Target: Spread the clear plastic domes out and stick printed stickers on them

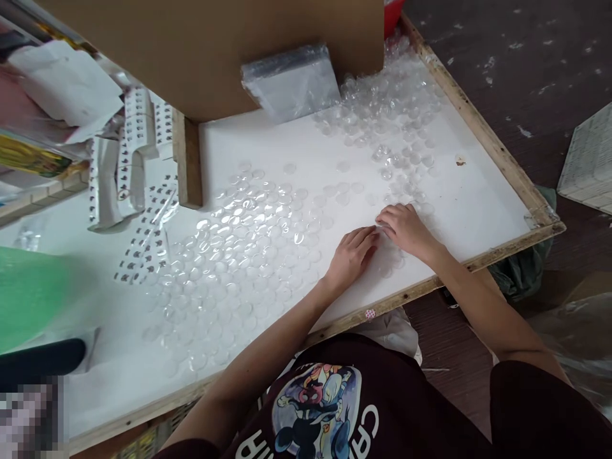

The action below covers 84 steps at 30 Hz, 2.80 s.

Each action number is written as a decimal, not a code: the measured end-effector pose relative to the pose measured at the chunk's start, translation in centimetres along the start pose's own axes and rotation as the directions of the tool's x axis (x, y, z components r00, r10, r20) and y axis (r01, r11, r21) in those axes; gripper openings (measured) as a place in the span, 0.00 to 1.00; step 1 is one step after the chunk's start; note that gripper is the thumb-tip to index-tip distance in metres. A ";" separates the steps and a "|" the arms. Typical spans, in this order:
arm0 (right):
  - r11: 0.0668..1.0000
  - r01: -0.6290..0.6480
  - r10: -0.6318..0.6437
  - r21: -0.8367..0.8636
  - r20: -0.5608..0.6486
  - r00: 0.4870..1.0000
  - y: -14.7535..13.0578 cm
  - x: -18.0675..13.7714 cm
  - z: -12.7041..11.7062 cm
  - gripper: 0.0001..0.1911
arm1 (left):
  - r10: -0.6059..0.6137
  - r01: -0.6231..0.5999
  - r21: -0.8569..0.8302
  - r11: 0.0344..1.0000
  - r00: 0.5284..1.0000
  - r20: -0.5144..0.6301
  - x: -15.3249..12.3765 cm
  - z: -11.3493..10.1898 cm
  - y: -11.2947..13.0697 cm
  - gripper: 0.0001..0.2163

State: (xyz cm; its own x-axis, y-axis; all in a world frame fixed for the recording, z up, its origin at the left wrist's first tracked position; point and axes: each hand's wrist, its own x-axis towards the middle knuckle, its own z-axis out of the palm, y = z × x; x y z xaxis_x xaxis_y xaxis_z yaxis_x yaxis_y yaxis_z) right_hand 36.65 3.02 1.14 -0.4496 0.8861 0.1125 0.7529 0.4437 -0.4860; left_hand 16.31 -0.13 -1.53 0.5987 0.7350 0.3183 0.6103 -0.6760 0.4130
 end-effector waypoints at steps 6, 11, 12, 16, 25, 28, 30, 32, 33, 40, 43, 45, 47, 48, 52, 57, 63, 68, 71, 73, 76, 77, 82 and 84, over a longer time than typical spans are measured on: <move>0.998 -0.059 0.061 0.039 -0.061 0.996 0.1 0.0 -0.2 0.06 | -0.029 0.028 0.023 0.999 0.999 0.030 -1.8 -2.3 0.2 0.11; 0.960 -0.128 0.155 0.247 -0.093 0.983 -1.1 1.0 0.1 0.03 | -0.061 0.059 0.035 0.998 0.996 0.064 -1.3 -2.2 0.5 0.15; 0.944 -0.144 0.177 0.296 -0.087 0.980 -1.3 1.3 0.2 0.04 | -0.058 0.055 0.043 0.998 0.995 0.083 -1.2 -2.2 0.5 0.13; 0.899 -0.203 0.235 0.388 -0.038 0.971 -1.9 1.9 0.5 0.08 | -0.092 0.084 0.080 0.993 0.991 0.095 -2.4 -2.8 0.1 0.10; 0.996 -0.083 0.086 0.045 -0.084 0.993 -1.0 1.0 0.7 0.09 | -0.143 0.140 0.049 0.989 0.989 0.045 -4.6 -3.8 -0.7 0.19; 0.998 -0.053 0.054 0.018 -0.049 0.997 -0.9 0.7 1.1 0.08 | -0.054 0.050 0.041 0.998 0.994 0.094 -4.2 -2.7 -0.4 0.22; 0.997 -0.063 0.065 0.049 -0.038 0.997 -1.0 0.6 1.2 0.10 | -0.047 0.040 0.055 0.998 0.992 0.118 -4.2 -2.4 -0.4 0.23; 0.992 -0.072 0.075 0.100 -0.023 0.997 -1.2 0.8 1.2 0.10 | -0.068 0.059 0.080 0.995 0.991 0.119 -4.6 -2.5 -0.9 0.24; 0.990 -0.073 0.075 0.125 -0.017 0.997 -1.4 0.9 1.1 0.09 | -0.084 0.074 0.094 0.993 0.990 0.111 -4.9 -2.7 -1.2 0.23; 0.987 -0.068 0.076 0.144 -0.049 0.996 -1.2 1.8 0.7 0.07 | -0.151 0.146 0.125 0.981 0.988 0.034 -5.3 -3.5 -1.4 0.26; 0.995 -0.057 0.066 0.078 -0.116 0.991 -0.6 2.2 0.6 0.11 | -0.045 0.038 0.080 0.996 0.995 0.088 -3.3 -2.2 0.0 0.24; 0.996 -0.089 0.090 0.011 -0.168 0.982 -0.1 2.6 0.6 0.15 | 0.028 -0.036 0.060 0.998 0.992 0.126 -1.7 -1.3 0.8 0.20; 0.993 -0.118 0.112 -0.027 -0.166 0.980 0.5 2.9 0.7 0.17 | 0.059 -0.069 0.065 0.996 0.987 0.147 -0.5 -0.8 1.2 0.16; 0.992 -0.121 0.115 -0.029 -0.153 0.982 0.8 3.0 0.7 0.17 | 0.061 -0.073 0.073 0.995 0.986 0.154 -0.1 -0.7 1.3 0.14; 0.989 -0.115 0.129 0.096 -0.154 0.980 1.3 2.9 0.7 0.14 | 0.041 -0.053 0.087 0.995 0.990 0.138 -0.6 -1.5 0.9 0.11; 0.921 -0.169 0.221 0.352 -0.113 0.969 0.3 2.3 0.7 0.11 | -0.080 0.081 -0.032 0.996 0.996 0.029 -2.4 -2.3 0.5 0.12; 0.896 -0.217 0.256 0.389 -0.050 0.965 -0.3 1.8 0.5 0.13 | -0.152 0.154 -0.057 0.986 0.987 0.046 -2.2 -2.6 0.2 0.11; 0.911 -0.241 0.289 0.333 -0.102 0.952 0.5 1.3 0.1 0.10 | -0.179 0.179 0.003 0.984 0.983 0.030 -0.9 -2.5 -0.8 0.14; 0.902 -0.250 0.307 0.351 -0.118 0.944 0.6 1.0 0.1 0.12 | -0.163 0.163 0.005 0.987 0.986 0.021 1.1 -1.9 -1.5 0.17; 0.899 -0.241 0.302 0.367 -0.119 0.946 0.6 0.8 0.1 0.13 | -0.147 0.146 0.019 0.989 0.989 0.022 2.7 -1.5 -2.0 0.19; 0.899 -0.224 0.289 0.376 -0.125 0.949 0.7 0.6 0.1 0.13 | -0.115 0.113 0.040 0.993 0.992 0.057 4.7 -1.0 -2.6 0.19; 0.901 -0.220 0.287 0.375 -0.131 0.949 0.8 0.6 0.2 0.13 | -0.107 0.104 0.046 0.993 0.992 0.068 5.2 -1.0 -2.8 0.18; 0.911 -0.183 0.265 0.370 -0.185 0.946 1.3 0.3 0.2 0.16 | -0.106 0.105 0.028 0.994 0.994 0.033 4.8 -1.2 -3.4 0.17; 0.920 -0.164 0.242 0.355 -0.187 0.952 1.3 0.4 0.3 0.17 | -0.088 0.088 -0.008 0.996 0.996 0.026 4.0 -1.4 -3.5 0.17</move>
State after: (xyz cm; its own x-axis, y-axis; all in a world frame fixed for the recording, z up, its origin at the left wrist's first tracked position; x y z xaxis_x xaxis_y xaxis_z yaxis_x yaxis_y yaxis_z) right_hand 37.28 3.91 0.30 -0.1558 0.9761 0.1518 0.5961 0.2154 -0.7734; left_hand 15.84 5.30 -0.53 0.5560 0.7898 0.2590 0.6562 -0.6084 0.4465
